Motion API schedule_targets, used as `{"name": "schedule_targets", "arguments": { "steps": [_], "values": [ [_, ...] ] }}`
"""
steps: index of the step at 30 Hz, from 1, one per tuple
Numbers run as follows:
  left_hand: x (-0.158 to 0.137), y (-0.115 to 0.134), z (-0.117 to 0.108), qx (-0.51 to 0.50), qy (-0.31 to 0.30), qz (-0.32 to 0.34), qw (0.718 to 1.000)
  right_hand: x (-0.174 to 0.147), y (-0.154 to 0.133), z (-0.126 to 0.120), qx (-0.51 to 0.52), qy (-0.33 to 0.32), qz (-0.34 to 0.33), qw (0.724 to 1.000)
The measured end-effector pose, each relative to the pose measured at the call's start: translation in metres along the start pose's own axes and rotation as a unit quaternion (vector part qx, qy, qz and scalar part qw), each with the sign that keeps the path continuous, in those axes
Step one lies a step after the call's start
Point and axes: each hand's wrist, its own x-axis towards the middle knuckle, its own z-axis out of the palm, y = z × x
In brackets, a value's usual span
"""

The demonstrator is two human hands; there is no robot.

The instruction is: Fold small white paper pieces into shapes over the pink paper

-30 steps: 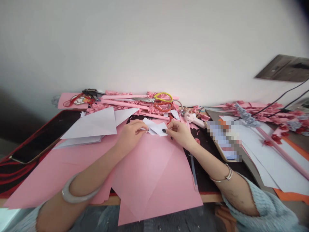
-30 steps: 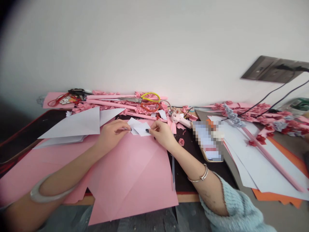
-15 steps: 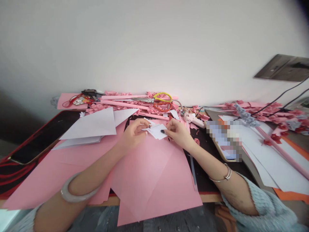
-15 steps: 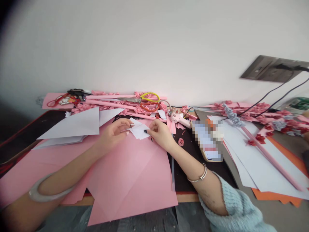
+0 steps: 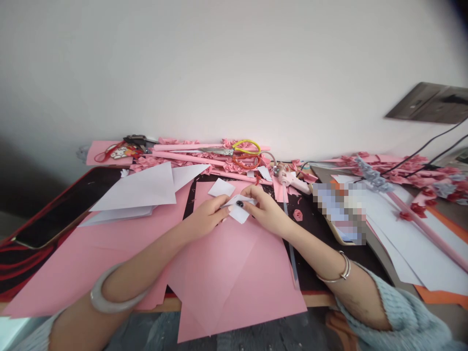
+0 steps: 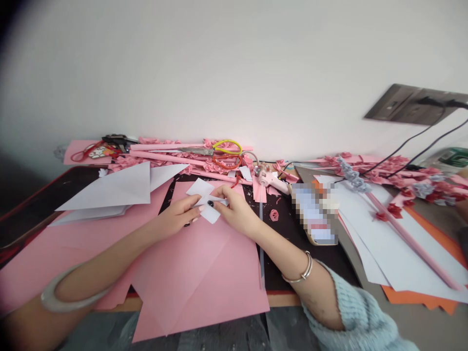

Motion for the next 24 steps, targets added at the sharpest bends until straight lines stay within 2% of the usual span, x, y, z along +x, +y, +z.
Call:
{"name": "schedule_targets", "arguments": {
  "steps": [7, 15, 24],
  "values": [
    [-0.0029, 0.0024, 0.003, -0.014, -0.016, 0.014, 1.0, -0.0027, -0.0028, 0.0055, 0.004, -0.022, -0.005, 1.0],
    [-0.0015, 0.0044, 0.0013, -0.042, -0.012, -0.004, 0.999, -0.0014, 0.0022, 0.0, -0.018, -0.037, 0.028, 0.999],
    [-0.0013, 0.0055, -0.0012, -0.101, -0.035, 0.017, 0.994, -0.0015, 0.0023, -0.0021, 0.102, -0.134, 0.046, 0.985]
  ]
}}
